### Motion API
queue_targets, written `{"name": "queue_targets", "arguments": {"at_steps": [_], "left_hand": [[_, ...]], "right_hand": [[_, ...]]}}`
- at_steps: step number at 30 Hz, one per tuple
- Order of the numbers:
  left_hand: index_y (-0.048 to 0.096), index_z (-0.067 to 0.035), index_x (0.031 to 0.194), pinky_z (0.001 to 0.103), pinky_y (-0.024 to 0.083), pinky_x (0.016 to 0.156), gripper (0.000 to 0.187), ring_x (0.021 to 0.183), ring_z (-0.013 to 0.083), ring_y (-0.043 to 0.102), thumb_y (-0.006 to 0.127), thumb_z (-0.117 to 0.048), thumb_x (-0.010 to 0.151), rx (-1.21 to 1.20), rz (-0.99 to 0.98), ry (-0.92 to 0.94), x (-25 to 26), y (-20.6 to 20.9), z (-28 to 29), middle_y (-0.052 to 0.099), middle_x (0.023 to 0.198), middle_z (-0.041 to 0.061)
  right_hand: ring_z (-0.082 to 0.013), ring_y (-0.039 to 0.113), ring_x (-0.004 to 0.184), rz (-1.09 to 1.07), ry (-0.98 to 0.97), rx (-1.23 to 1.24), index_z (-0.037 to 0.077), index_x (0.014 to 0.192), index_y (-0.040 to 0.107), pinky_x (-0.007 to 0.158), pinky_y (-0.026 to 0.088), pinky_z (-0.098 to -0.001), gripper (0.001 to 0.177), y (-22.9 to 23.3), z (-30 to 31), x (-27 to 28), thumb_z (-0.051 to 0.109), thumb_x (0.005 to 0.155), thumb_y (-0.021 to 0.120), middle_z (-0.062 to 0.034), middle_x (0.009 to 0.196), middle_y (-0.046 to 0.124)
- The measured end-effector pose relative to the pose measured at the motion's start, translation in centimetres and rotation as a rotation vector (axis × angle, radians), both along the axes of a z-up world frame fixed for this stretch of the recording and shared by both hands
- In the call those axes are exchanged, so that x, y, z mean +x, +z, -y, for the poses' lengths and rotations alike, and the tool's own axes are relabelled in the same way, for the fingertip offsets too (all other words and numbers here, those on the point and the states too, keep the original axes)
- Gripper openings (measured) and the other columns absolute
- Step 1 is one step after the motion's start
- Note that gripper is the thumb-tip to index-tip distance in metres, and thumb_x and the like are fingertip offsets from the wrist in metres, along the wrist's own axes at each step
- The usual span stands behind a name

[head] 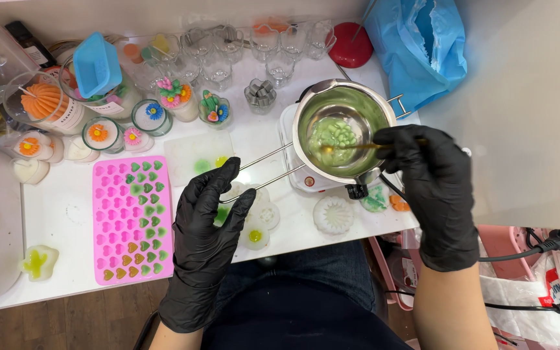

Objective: Preparing, melting, and pouring colored wax into silicone molds to create wax melts.

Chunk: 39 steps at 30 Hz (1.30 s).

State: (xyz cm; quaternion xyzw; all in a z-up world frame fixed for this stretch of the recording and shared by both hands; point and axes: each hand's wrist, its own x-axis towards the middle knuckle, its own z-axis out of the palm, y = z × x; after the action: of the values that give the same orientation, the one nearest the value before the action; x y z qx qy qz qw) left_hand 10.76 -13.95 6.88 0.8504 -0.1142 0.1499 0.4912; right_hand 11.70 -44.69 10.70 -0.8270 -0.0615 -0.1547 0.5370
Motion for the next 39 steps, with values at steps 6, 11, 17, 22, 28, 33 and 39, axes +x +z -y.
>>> {"name": "queue_targets", "arguments": {"at_steps": [6,11,17,22,28,33,39], "left_hand": [[0.062,-0.014,0.140,0.033,0.057,0.090,0.057,0.104,0.0200,0.068,0.083,-0.010,0.087,-0.014,-0.067,0.009,-0.2,0.0,0.1,0.068,0.122,0.008],[0.062,-0.014,0.140,0.033,0.057,0.090,0.057,0.106,0.0204,0.068,0.082,-0.009,0.087,-0.007,-0.040,-0.004,-0.2,0.0,0.0,0.068,0.124,0.008],[0.062,-0.014,0.140,0.034,0.057,0.091,0.057,0.106,0.0210,0.068,0.083,-0.010,0.087,0.006,-0.039,0.003,-0.5,0.0,0.1,0.068,0.123,0.008],[0.062,-0.013,0.141,0.034,0.057,0.091,0.057,0.107,0.0216,0.068,0.082,-0.010,0.088,-0.001,-0.042,-0.010,-0.5,0.0,0.0,0.068,0.123,0.009],[0.062,-0.012,0.139,0.035,0.056,0.092,0.056,0.107,0.0225,0.067,0.083,-0.010,0.087,0.031,-0.015,-0.019,-0.5,0.8,-0.2,0.069,0.122,0.009],[0.063,-0.010,0.139,0.034,0.056,0.097,0.053,0.111,0.0217,0.068,0.083,-0.008,0.089,-0.002,0.008,0.018,-1.0,0.9,-1.7,0.069,0.123,0.009],[0.067,-0.010,0.132,0.031,0.057,0.092,0.054,0.104,0.0198,0.069,0.088,-0.009,0.082,-0.003,0.014,0.001,-1.0,0.5,-2.0,0.071,0.118,0.007]], "right_hand": [[-0.0104,0.064,0.073,0.037,-0.307,-0.098,-0.003,0.117,0.066,0.067,0.052,-0.0245,0.020,-0.4,0.4,0.5,0.013,0.122,0.055,-0.0094,0.090,0.071],[-0.0108,0.066,0.081,-0.041,-0.092,0.005,-0.004,0.118,0.066,0.074,0.054,-0.0251,0.020,-0.8,0.4,0.6,0.013,0.115,0.054,-0.0082,0.100,0.073],[-0.0114,0.065,0.082,0.105,-0.107,-0.020,-0.006,0.120,0.064,0.077,0.054,-0.0242,0.019,-1.8,1.2,0.6,0.012,0.120,0.056,-0.0102,0.103,0.072],[-0.0105,0.065,0.080,-0.022,-0.103,0.050,-0.004,0.119,0.066,0.076,0.054,-0.0254,0.021,-0.9,1.2,0.2,0.013,0.118,0.054,-0.0073,0.095,0.072],[-0.0107,0.065,0.078,-0.011,-0.134,-0.018,-0.003,0.120,0.068,0.070,0.049,-0.0244,0.023,-0.3,0.1,0.2,0.015,0.118,0.054,-0.0077,0.094,0.071],[-0.0111,0.064,0.077,-0.049,-0.192,-0.004,-0.001,0.117,0.068,0.067,0.047,-0.0236,0.024,-0.9,1.5,0.1,0.017,0.121,0.053,-0.0073,0.096,0.072],[-0.0109,0.066,0.083,0.111,-0.135,-0.087,-0.005,0.119,0.066,0.072,0.051,-0.0226,0.025,-1.1,0.2,0.8,0.015,0.125,0.054,-0.0100,0.102,0.073]]}}
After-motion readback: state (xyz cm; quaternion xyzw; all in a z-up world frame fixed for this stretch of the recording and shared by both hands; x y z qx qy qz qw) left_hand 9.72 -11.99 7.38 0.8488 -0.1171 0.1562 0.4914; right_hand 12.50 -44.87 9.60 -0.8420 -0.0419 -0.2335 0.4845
